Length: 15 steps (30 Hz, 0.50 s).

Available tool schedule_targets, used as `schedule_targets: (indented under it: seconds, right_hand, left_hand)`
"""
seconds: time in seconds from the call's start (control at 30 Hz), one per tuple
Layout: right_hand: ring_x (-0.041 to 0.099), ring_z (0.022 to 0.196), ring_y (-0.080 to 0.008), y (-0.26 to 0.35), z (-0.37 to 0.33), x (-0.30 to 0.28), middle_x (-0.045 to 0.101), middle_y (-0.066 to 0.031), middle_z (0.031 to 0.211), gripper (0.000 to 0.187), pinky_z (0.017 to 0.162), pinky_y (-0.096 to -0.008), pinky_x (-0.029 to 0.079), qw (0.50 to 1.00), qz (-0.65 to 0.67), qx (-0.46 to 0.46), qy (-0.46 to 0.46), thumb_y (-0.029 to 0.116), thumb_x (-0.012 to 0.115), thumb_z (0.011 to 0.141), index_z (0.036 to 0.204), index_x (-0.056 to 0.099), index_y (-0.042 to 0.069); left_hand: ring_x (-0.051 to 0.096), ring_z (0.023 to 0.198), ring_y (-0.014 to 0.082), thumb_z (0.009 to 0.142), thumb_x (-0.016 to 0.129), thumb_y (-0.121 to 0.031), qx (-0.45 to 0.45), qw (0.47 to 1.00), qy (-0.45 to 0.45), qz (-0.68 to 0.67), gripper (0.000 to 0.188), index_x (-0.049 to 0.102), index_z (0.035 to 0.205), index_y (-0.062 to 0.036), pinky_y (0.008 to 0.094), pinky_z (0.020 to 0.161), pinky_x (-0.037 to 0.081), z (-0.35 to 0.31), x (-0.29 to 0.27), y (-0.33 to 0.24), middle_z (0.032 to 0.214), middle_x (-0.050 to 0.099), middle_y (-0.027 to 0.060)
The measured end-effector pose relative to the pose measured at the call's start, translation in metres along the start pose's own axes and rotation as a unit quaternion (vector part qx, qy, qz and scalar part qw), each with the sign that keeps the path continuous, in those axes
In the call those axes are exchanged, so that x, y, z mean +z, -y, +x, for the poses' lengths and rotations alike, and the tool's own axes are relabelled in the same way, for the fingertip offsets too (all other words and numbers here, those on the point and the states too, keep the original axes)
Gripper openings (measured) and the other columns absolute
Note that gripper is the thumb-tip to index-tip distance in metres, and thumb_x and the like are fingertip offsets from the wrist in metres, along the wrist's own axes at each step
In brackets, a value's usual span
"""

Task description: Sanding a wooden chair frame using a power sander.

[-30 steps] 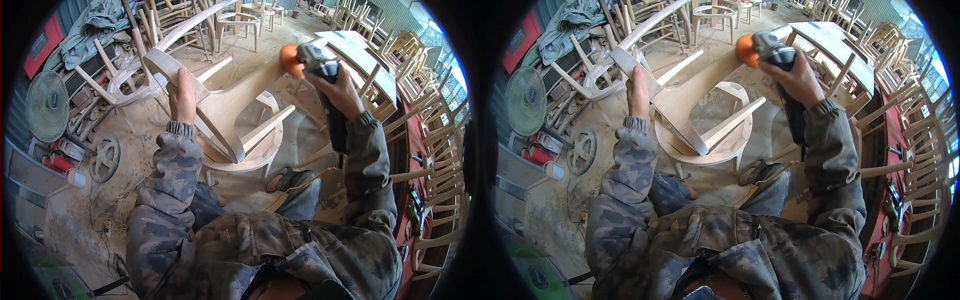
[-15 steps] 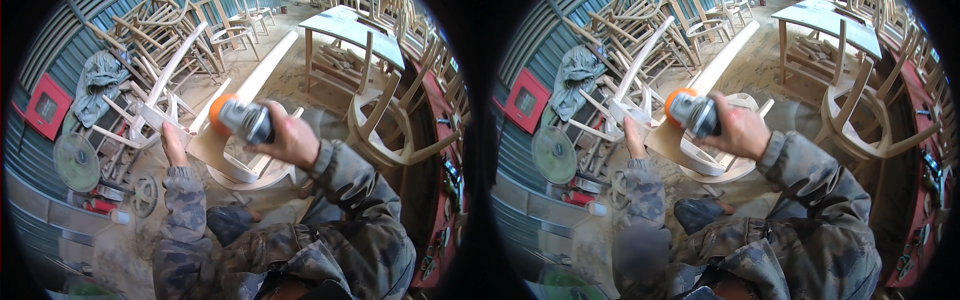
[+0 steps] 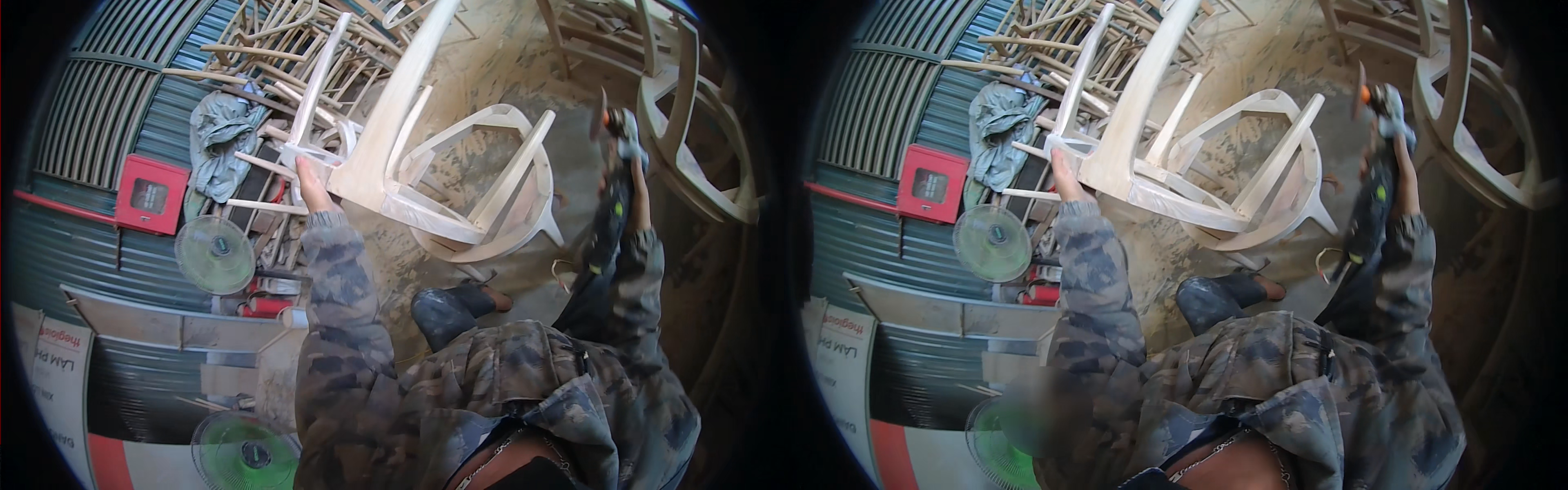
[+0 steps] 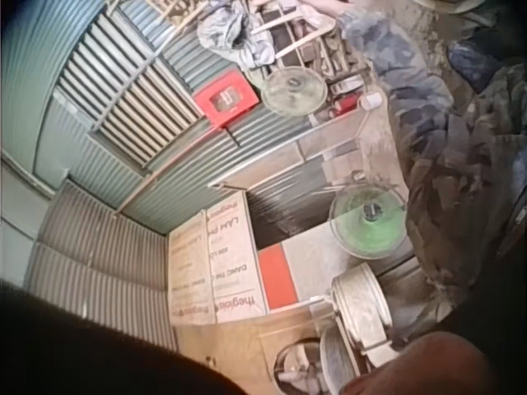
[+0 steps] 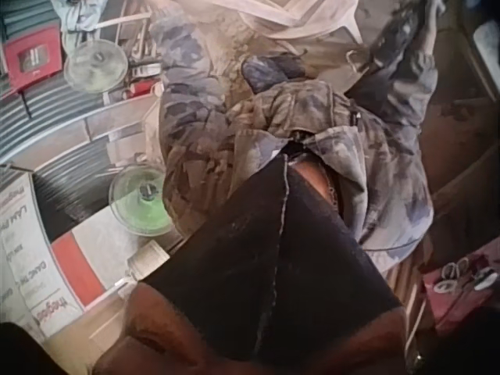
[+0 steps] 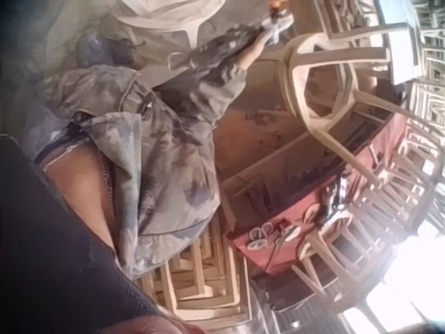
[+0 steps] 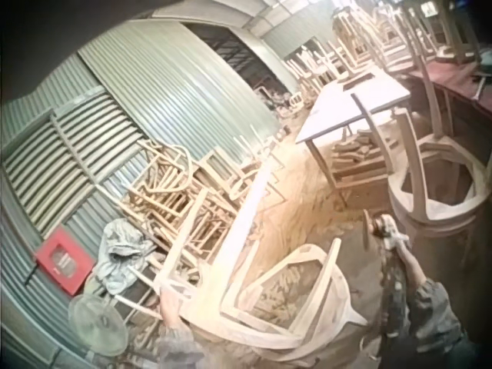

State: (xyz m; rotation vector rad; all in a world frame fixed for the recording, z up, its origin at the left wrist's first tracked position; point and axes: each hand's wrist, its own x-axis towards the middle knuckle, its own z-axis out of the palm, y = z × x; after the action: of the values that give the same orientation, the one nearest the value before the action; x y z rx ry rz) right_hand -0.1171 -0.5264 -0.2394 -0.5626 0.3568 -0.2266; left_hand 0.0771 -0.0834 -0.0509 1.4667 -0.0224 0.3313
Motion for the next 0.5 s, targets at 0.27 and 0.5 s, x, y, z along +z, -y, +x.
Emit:
schedule_targets:
  seconds: [0.27,0.5]
  right_hand:
    - [0.062,0.073,-0.0195,-0.088,-0.036,-0.116,0.057,-0.0090,0.097,0.066,0.065,-0.0319,0.054,0.987,0.124,0.069,0.080,0.061,0.042,0.099,0.140,0.041,0.010]
    - [0.053,0.077,-0.0193,-0.069,-0.020,-0.121,0.051,-0.0105,0.098,0.064,0.071,-0.0328,0.047,0.957,0.230,0.055,0.169,0.060,0.043,0.099,0.132,0.041,0.005]
  left_hand:
    - [0.055,0.123,0.0318,0.097,0.047,-0.060,0.038,0.998,-0.053,-0.022,0.072,0.041,0.146,-0.0065,0.0448,0.104,0.044,-0.057,0.032,0.007,0.138,0.052,0.0167]
    - [0.059,0.112,0.0273,0.095,0.052,-0.062,0.060,0.977,-0.182,0.094,0.084,0.033,0.148,0.0003,0.0384,0.093,0.050,-0.130,0.038,0.097,0.133,0.052,0.0178]
